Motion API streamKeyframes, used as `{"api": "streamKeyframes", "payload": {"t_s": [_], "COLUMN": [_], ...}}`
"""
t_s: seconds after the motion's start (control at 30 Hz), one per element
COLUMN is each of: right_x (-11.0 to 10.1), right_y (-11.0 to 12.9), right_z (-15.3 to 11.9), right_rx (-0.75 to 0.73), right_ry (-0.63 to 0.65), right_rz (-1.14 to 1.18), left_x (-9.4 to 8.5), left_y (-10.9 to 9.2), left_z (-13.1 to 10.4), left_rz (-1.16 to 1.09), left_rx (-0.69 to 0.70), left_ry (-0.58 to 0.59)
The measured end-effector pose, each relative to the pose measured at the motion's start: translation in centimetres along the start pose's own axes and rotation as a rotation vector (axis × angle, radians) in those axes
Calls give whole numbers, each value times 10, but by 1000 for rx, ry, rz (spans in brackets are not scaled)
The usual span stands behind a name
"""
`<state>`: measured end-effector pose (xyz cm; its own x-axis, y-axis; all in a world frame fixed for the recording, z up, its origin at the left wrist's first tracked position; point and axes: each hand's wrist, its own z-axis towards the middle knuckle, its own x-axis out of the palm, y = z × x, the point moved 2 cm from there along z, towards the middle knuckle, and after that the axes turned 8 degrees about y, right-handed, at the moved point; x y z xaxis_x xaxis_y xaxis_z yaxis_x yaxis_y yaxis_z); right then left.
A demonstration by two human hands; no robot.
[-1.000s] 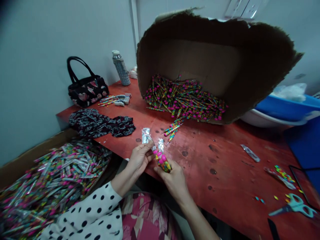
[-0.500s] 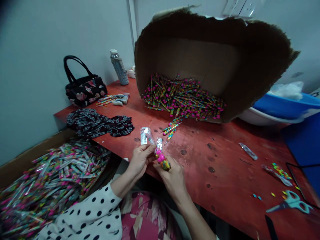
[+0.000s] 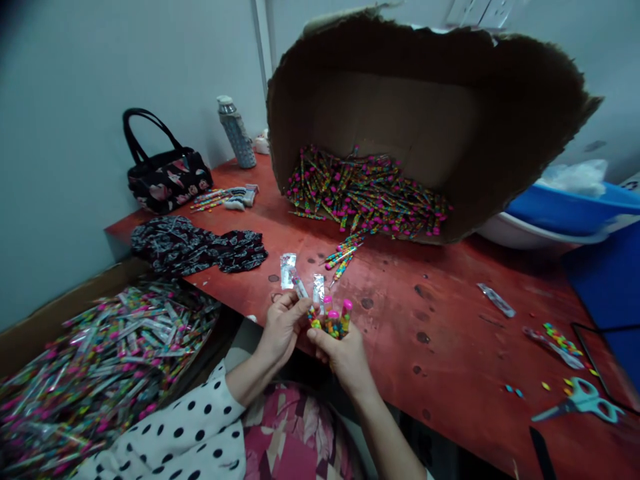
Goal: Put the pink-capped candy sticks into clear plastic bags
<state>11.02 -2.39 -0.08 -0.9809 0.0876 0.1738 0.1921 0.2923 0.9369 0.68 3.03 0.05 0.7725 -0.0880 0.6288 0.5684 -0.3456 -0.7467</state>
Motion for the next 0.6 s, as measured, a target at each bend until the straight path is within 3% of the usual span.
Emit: {"api": "streamKeyframes", "payload": {"t_s": [0.27, 0.4, 0.47, 0.6], "right_x": [11, 21, 21, 1], "right_y": [12, 15, 17, 18], "right_z": [9, 12, 14, 16], "right_rx": [-22, -35, -41, -88], "right_ry": [30, 88, 89, -34], "right_rz": [2, -1, 7, 24], "left_x": [4, -4, -18, -57], "left_y": [-1, -15, -33, -72], "left_z": [-10, -14, -18, -25], "left_rz": [48, 14, -31, -11], "left_rx": [-24, -10, 103, 478], "left_ry": [-7, -22, -98, -304]}}
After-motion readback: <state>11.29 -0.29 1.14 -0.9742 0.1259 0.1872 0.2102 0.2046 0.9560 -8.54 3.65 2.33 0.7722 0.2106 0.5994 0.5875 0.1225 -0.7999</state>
